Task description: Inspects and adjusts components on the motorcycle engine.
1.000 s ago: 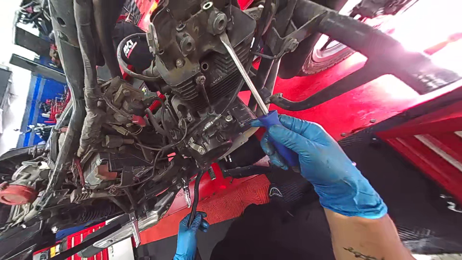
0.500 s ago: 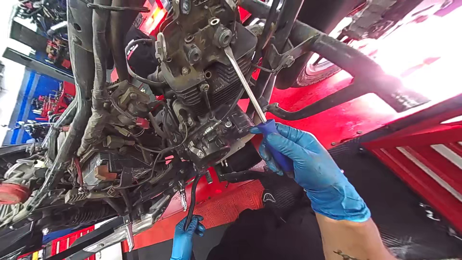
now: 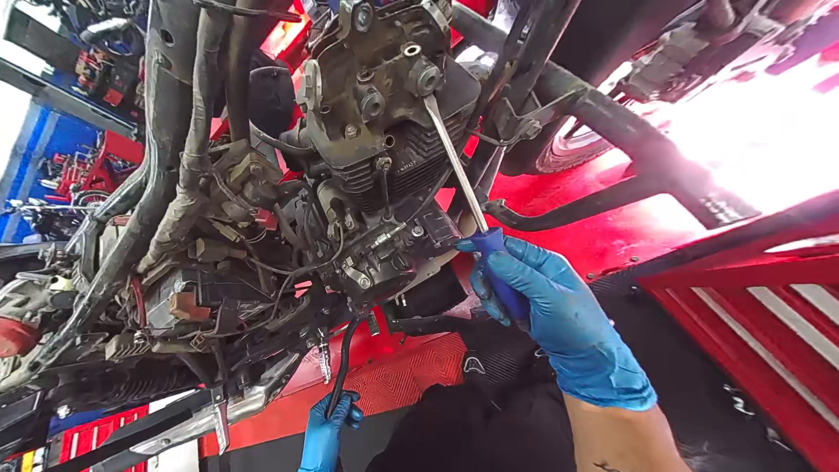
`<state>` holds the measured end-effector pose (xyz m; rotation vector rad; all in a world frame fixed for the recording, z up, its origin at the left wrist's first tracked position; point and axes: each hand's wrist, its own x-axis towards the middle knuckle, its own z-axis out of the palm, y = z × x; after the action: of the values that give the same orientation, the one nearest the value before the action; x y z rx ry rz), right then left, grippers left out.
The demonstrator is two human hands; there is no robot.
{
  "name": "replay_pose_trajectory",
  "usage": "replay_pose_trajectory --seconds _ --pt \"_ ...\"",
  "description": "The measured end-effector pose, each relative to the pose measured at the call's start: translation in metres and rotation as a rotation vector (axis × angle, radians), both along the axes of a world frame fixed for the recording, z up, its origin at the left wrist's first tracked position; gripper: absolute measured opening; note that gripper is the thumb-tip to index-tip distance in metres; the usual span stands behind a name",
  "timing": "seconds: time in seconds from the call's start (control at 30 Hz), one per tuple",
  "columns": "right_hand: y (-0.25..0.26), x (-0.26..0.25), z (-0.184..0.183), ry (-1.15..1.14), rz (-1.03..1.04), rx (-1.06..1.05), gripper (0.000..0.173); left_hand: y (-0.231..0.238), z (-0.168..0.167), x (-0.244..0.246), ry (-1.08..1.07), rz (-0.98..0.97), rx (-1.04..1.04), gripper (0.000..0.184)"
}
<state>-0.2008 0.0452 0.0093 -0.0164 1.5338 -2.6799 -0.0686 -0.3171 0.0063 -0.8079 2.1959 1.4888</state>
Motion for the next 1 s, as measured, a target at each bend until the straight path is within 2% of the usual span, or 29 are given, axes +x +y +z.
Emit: replay_pose_trajectory --seconds 0.43,0.7,0.87,1.0 --pt "0.001 -0.001 -0.004 0.013 -0.002 -0.017 0.03 -0.002 -0.002 0.001 0.002 0.008 0.007 0.024" --pt "-0.008 -0.004 -0.021 0.034 -0.06 0.043 0.027 -0.001 0.0 0.0 -0.014 0.018 0.018 0.024" --pt "0.004 0.041 -0.054 -0.014 0.024 0.158 0.02 -0.002 0.002 0.0 -0.031 0.021 0.057 0.024" --pt "0.028 0.113 -0.084 -0.326 0.128 0.36 0.02 -0.004 0.001 0.0 -0.065 0.0 0.055 0.024"
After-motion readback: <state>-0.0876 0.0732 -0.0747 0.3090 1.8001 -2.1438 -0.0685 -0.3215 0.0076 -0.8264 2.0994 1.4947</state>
